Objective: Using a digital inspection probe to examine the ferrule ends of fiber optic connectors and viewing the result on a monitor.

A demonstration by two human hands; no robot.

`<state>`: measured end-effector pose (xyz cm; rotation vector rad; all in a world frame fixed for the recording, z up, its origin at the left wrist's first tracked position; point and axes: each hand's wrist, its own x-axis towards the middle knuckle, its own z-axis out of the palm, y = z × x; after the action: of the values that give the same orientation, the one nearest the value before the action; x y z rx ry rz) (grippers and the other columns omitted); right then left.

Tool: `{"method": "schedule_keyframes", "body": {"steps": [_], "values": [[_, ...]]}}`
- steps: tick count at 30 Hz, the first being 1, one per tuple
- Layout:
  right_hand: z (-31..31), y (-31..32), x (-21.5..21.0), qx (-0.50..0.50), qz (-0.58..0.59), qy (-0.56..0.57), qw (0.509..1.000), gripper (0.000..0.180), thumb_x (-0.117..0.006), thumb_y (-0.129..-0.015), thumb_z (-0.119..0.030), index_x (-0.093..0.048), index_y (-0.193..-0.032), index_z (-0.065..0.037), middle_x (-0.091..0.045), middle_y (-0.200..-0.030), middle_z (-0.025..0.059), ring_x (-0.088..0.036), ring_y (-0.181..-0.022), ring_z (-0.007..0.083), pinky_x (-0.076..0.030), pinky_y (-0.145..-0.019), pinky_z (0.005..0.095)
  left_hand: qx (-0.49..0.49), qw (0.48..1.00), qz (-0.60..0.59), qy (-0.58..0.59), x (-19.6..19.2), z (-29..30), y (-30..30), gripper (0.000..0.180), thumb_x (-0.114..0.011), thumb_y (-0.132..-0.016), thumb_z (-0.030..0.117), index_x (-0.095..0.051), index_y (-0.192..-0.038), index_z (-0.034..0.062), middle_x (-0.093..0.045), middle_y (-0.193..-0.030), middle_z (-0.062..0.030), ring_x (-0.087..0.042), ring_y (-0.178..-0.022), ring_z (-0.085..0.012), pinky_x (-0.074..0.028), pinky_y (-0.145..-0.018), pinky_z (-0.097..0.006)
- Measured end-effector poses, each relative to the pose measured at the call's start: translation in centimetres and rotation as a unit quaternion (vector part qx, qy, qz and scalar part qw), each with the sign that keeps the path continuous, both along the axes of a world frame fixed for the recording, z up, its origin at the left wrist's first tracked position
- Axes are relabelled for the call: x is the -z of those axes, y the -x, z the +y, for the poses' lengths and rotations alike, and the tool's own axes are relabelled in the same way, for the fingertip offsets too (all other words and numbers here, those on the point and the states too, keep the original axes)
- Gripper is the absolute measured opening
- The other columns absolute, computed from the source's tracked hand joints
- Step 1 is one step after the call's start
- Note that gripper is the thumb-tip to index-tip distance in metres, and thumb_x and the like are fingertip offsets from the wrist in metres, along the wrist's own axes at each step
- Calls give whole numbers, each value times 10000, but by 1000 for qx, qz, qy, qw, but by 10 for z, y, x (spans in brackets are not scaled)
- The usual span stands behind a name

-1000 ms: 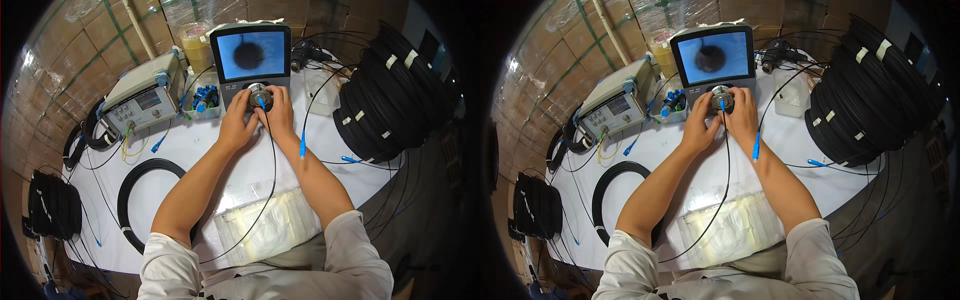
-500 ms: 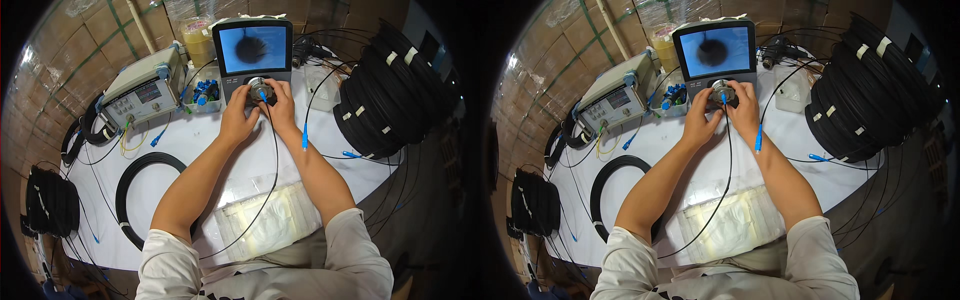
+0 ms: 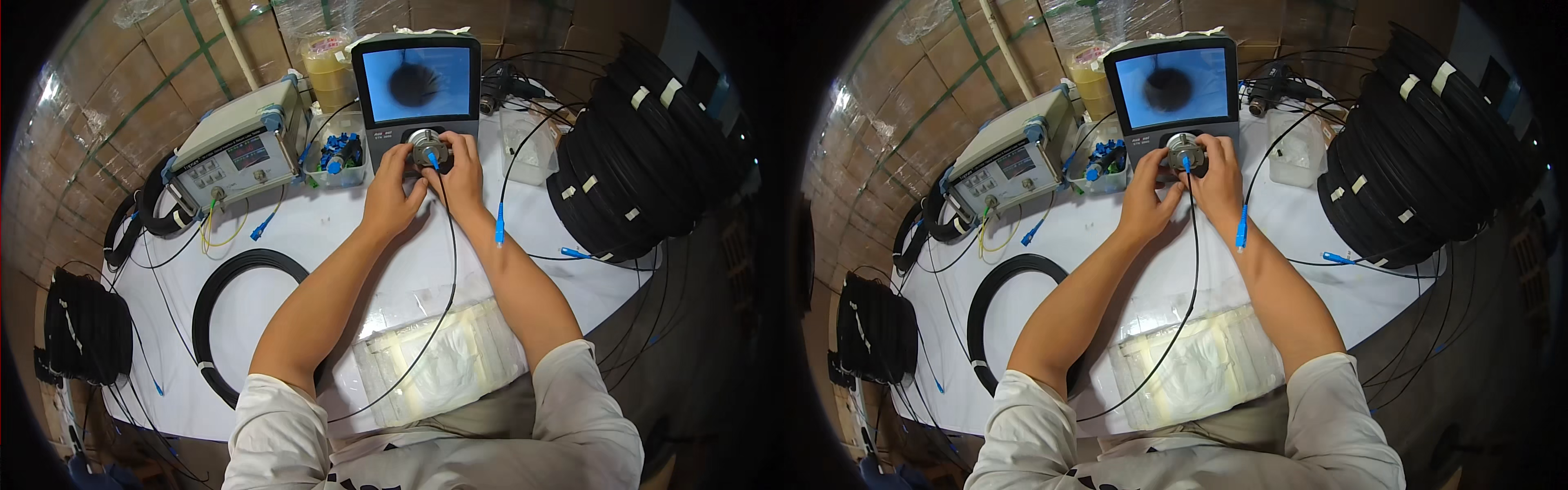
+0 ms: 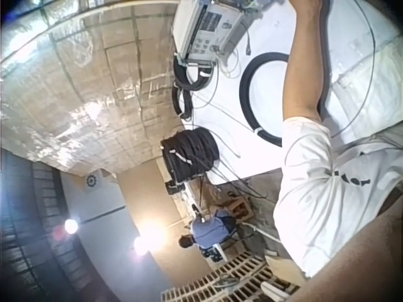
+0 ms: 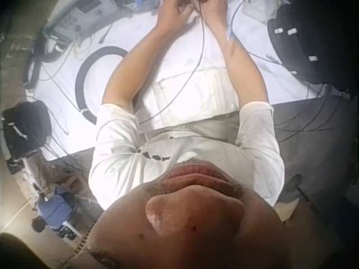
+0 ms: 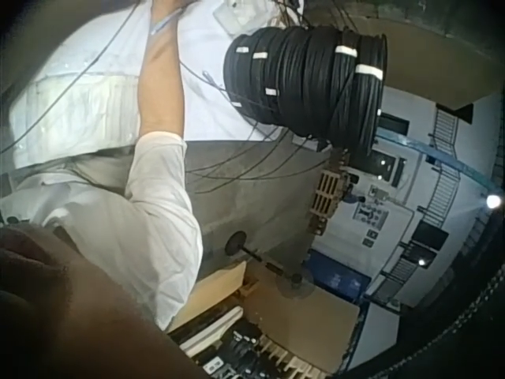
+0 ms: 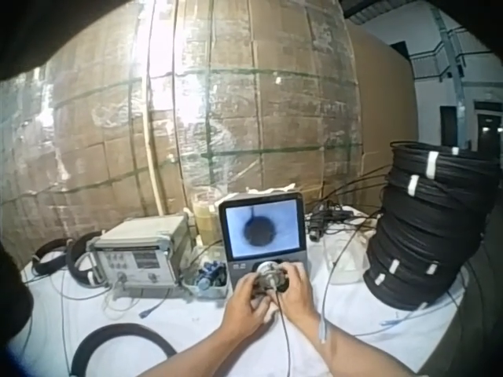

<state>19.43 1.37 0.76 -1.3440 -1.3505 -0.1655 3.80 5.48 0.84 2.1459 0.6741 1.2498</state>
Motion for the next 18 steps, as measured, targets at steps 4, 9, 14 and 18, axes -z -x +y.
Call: {"method": "schedule_keyframes", "body": {"steps": [4, 9, 14, 18], "values": [[4, 0, 4, 11, -3, -2, 1000, 635, -924, -722, -62, -626, -1282, -98, -610, -1190, 111, -672, -1062, 309, -556, -906, 394, -11, 1000, 10, -13, 2, 3, 2, 607, -725, -906, 114, -500, -1464, 34, -561, -1451, -166, -658, -1203, -330, -564, -957, -390], [4, -3, 4, -8, 4, -29, 1000, 582, -908, -748, -50, -656, -1263, -144, -605, -1167, 111, -671, -1042, 359, -559, -854, 429, -7, 1000, 11, 1, 2, 1, 2, 599, -724, -912, 122, -501, -1461, 39, -571, -1438, -167, -659, -1191, -336, -562, -957, -390], [6, -6, 7, -18, 2, -20, 1000, 611, -910, -751, -47, -656, -1299, -140, -604, -1186, 111, -673, -1063, 335, -560, -888, 407, -11, 1000, 19, 3, 2, 1, 4, 593, -732, -912, 120, -505, -1454, 41, -583, -1420, -164, -664, -1172, -340, -567, -949, -396], [6, -7, 6, -24, -6, -17, 1000, 629, -909, -752, -42, -645, -1319, -104, -604, -1206, 117, -673, -1086, 324, -560, -922, 395, -14, 1000, 22, -5, 3, 3, 5, 620, -734, -910, 121, -494, -1477, 44, -586, -1411, -166, -666, -1170, -334, -569, -952, -395]]}}
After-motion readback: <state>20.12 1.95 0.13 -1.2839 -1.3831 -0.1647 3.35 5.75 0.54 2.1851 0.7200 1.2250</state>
